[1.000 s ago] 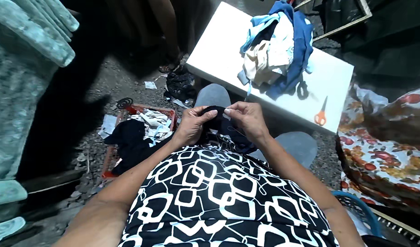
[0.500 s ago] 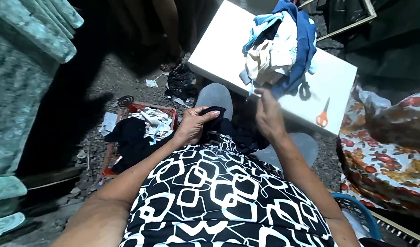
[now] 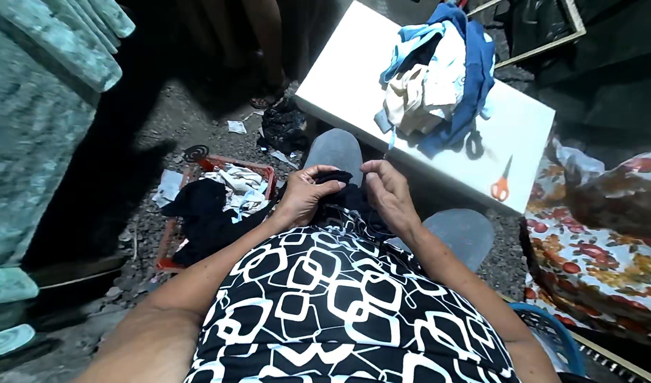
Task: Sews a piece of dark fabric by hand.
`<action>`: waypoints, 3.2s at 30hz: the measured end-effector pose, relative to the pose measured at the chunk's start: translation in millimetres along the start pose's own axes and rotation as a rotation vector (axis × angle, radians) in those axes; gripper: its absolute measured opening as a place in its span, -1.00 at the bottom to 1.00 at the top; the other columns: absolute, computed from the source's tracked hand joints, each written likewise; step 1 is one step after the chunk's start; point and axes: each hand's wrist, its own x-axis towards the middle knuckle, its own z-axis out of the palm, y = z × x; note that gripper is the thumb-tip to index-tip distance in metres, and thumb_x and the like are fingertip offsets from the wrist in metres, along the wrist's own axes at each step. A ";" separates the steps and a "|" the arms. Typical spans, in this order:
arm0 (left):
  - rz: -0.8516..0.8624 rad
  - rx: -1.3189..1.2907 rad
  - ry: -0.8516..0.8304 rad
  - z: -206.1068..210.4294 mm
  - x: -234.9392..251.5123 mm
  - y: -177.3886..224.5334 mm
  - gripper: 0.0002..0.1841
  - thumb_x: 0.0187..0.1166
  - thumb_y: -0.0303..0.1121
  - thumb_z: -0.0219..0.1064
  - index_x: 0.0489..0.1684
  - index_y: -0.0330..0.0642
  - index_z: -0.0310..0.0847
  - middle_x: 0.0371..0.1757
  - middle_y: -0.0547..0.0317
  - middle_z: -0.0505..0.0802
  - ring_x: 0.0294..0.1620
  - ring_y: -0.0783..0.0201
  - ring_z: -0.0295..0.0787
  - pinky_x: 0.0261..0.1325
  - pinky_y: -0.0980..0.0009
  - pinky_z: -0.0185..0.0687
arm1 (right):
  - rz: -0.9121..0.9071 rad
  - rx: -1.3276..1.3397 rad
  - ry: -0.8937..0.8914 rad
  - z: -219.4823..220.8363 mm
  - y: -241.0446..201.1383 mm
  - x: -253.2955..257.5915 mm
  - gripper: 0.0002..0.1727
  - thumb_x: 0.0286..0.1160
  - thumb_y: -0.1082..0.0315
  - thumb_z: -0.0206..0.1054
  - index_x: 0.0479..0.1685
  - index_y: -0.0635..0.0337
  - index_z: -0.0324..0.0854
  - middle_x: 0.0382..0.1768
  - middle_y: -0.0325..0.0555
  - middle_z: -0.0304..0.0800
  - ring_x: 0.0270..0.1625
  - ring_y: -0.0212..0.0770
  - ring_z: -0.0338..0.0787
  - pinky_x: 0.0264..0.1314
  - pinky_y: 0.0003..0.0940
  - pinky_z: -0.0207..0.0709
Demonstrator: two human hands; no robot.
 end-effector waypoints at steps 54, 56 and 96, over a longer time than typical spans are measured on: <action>0.263 0.310 -0.342 -8.1 1.0 19.5 -0.86 0.33 -0.63 0.56 -0.24 -0.33 0.76 -0.20 0.10 0.87 -0.18 0.33 0.84 -0.01 0.41 0.82 | 0.213 0.572 -0.084 -14.6 -6.0 2.2 -0.81 0.64 0.42 0.23 -0.37 0.17 0.66 -0.77 -0.43 0.27 -0.76 -0.54 0.21 -0.71 -0.63 0.09; 0.265 0.332 -0.317 -6.2 0.1 20.4 -0.87 0.36 -0.61 0.56 -0.23 -0.33 0.75 -0.26 0.12 0.89 -0.25 0.35 0.84 -0.06 0.42 0.82 | 0.191 0.519 -0.092 -14.7 -5.8 2.4 -0.82 0.64 0.42 0.24 -0.34 0.19 0.67 -0.76 -0.42 0.28 -0.76 -0.54 0.20 -0.72 -0.63 0.09; 0.142 0.246 -0.265 8.9 -7.8 22.7 -0.89 0.45 -0.52 0.53 -0.15 -0.24 0.81 -0.26 0.15 0.90 -0.27 0.38 0.83 -0.12 0.42 0.80 | 0.191 0.353 -0.049 -18.4 -17.2 3.8 -0.92 0.43 0.53 0.42 -0.40 0.23 0.70 -0.69 -0.32 0.56 -0.77 -0.57 0.27 -0.75 -0.65 0.13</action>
